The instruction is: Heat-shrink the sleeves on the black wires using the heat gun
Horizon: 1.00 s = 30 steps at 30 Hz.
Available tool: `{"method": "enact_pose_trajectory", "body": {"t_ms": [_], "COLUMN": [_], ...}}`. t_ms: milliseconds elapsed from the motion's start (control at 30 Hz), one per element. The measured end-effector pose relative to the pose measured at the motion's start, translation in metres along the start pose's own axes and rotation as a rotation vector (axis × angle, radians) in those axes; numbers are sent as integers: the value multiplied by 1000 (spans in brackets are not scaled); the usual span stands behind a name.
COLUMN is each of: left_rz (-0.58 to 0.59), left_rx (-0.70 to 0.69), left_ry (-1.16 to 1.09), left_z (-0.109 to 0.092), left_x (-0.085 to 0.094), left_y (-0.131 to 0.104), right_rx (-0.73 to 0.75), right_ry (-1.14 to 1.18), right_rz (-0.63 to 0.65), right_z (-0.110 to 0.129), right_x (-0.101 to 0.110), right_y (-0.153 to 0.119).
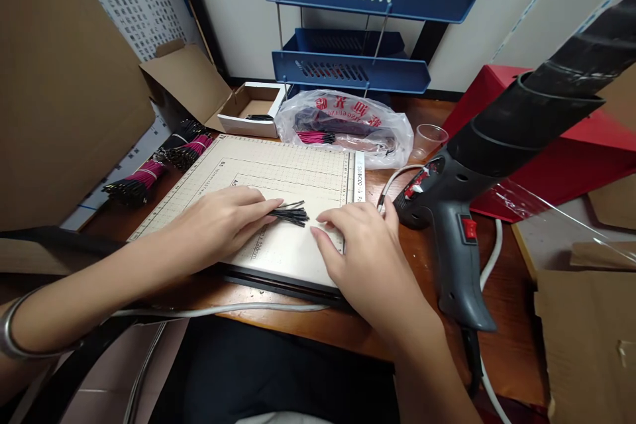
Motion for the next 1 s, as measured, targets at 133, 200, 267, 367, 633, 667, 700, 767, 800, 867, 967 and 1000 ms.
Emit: {"method": "enact_pose_trajectory", "body": {"t_ms": [133, 200, 267, 367, 633, 667, 700, 767, 800, 867, 967, 1000], "left_rz": [-87, -122, -166, -224, -172, -151, -123, -63, -36, 20, 119, 150], "left_rx": [-66, -60, -34, 39, 529, 529, 516, 489, 473, 442, 390, 371], "left_ry": [163, 137, 76, -11, 76, 81, 78, 67, 62, 54, 30, 18], "left_z": [-15, -15, -7, 26, 209, 224, 236, 256, 264, 276, 287, 290], "left_x": [-3, -1, 5, 20, 69, 69, 67, 57, 50, 38, 22, 17], "left_y": [-11, -17, -22, -26, 28, 43, 59, 88, 101, 120, 136, 140], "right_rx": [-6, 5, -27, -161, -378, -363, -346, -314, -292, -234, -186, -235], "right_ry": [33, 52, 97, 247, 846, 870, 878, 864, 847, 817, 790, 795], "right_rz": [-128, -244, -345, -421, -498, -503, -497, -467, -453, -433, -502, -523], "right_z": [-9, -10, -17, -43, -103, -104, -105, -107, -108, -108, -104, -106], "right_x": [10, 19, 23, 13, -34, -35, -36, -38, -39, -41, -39, -40], "right_y": [-20, -31, -44, -65, -97, -97, -97, -96, -96, -95, -98, -99]}}
Point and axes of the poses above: each hand's wrist, its own y-axis towards the middle knuckle, its own x-axis out of the back of the hand, z = x × y, the point moved 10 cm from there along y, towards the middle knuckle, and after that the axes turned 7 degrees about z, right-handed, at the moved point
